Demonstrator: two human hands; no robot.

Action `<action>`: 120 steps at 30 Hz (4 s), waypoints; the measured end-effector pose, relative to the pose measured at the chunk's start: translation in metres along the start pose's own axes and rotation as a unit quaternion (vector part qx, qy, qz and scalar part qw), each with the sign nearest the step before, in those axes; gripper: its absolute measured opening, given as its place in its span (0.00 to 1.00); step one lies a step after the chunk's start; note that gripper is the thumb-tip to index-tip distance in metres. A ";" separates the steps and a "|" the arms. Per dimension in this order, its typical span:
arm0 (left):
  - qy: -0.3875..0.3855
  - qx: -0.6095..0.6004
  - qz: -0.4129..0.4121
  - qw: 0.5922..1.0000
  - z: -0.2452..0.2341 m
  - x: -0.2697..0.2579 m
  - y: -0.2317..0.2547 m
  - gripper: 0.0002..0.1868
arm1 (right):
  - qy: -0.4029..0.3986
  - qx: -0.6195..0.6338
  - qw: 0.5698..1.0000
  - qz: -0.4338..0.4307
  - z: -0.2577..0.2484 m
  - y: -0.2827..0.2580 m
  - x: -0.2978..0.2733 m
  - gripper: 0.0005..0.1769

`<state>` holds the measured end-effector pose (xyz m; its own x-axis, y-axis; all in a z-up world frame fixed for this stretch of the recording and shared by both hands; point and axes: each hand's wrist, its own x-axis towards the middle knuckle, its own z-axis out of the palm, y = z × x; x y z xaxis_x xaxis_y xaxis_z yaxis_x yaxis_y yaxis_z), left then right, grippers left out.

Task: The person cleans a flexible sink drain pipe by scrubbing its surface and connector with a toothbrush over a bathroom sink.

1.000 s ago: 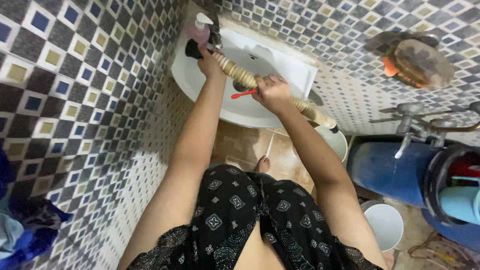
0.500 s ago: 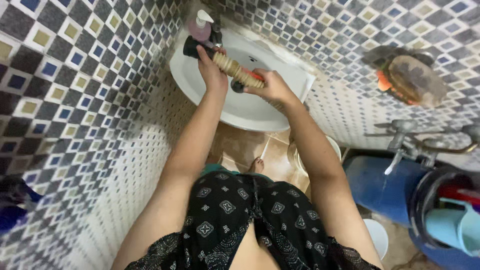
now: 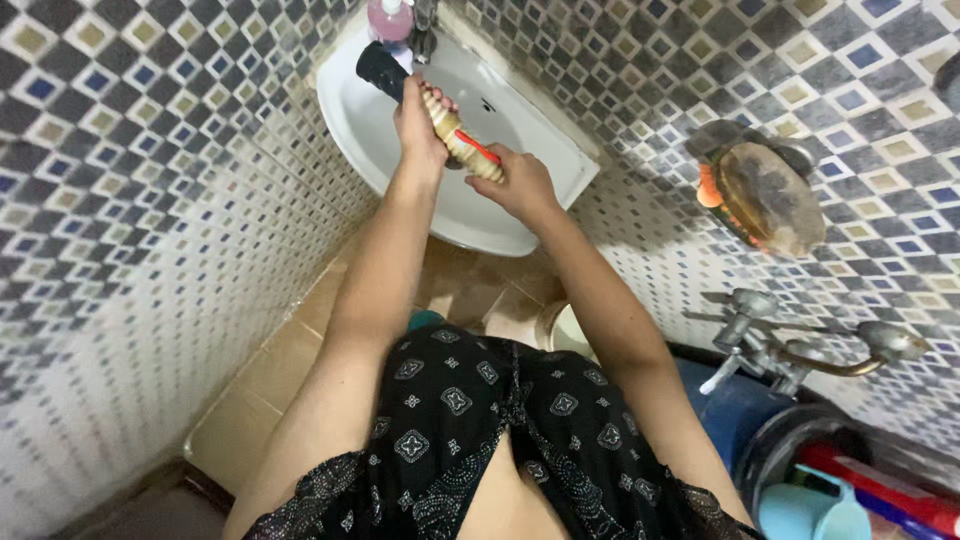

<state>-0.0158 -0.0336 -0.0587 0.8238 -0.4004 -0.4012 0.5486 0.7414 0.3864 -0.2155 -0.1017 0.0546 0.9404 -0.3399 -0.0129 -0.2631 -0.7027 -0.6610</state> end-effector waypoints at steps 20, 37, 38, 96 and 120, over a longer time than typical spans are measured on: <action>0.073 0.030 0.036 0.996 -0.028 0.006 0.031 0.12 | -0.149 0.089 0.985 -0.011 -0.019 0.028 -0.020 0.31; -0.137 0.230 -0.050 0.962 -0.020 -0.039 0.120 0.22 | -0.155 0.014 0.987 -0.026 -0.014 0.000 0.040 0.30; -0.133 0.295 -0.072 0.943 -0.020 -0.036 0.127 0.22 | -0.158 0.026 0.987 -0.025 -0.015 -0.004 0.046 0.31; -0.025 0.042 -0.027 0.998 -0.068 0.046 -0.031 0.35 | 0.276 0.467 0.833 0.109 -0.044 0.127 0.031 0.13; -0.188 0.085 -0.240 0.948 0.014 -0.010 -0.107 0.30 | 0.338 0.306 0.881 0.124 -0.008 0.118 0.023 0.10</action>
<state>-0.0802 -0.1165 -0.0842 0.4476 -0.8576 -0.2533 0.8625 0.3392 0.3756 -0.2270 -0.1974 -0.0177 0.4724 -0.8759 0.0980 -0.0827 -0.1548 -0.9845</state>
